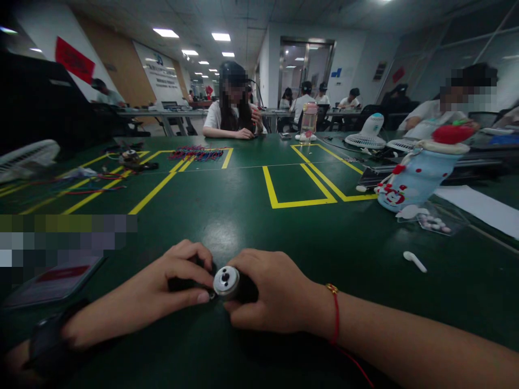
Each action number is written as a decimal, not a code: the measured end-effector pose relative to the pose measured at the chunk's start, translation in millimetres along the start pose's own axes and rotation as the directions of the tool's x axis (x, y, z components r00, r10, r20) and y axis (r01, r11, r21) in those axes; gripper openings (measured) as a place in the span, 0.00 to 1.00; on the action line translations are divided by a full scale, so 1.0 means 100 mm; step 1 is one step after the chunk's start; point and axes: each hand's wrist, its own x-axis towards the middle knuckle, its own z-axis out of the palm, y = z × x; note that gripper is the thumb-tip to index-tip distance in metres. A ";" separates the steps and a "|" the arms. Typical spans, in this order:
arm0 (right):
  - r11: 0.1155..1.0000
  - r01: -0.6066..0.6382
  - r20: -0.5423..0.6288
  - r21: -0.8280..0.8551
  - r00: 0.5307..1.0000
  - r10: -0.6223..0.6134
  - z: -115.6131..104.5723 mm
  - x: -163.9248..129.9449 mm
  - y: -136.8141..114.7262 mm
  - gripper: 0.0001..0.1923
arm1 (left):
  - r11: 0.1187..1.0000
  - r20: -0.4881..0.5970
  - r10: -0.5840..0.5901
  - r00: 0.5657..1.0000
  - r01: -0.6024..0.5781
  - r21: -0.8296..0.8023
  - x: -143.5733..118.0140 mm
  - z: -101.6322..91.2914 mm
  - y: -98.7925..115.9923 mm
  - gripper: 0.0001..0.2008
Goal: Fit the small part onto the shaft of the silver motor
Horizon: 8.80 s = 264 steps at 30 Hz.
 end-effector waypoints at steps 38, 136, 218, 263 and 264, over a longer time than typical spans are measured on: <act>1.000 -0.005 -0.012 0.001 1.000 0.005 0.00 -0.01 0.00 0.16 | 1.000 0.006 0.001 1.000 -0.001 -0.014 -0.02 0.00 0.05 0.06; 1.000 -0.002 0.013 -0.009 1.000 0.003 -0.03 0.00 -0.01 0.16 | 0.805 -0.344 -0.417 0.841 0.167 -0.569 0.01 -0.08 -0.30 0.10; 1.000 -0.004 -0.007 0.000 1.000 0.004 0.00 0.01 -0.01 0.15 | 0.998 -0.044 0.033 0.998 -0.035 -0.048 0.01 -0.04 -0.04 0.06; 1.000 0.000 -0.019 -0.005 1.000 -0.001 0.01 -0.01 -0.02 0.16 | 0.992 -0.146 0.019 0.989 -0.037 -0.119 0.01 0.02 0.09 0.03; 1.000 0.001 -0.022 -0.008 1.000 -0.001 0.01 0.00 -0.02 0.16 | 0.990 -0.218 0.008 0.976 -0.039 -0.137 0.01 0.02 0.12 0.04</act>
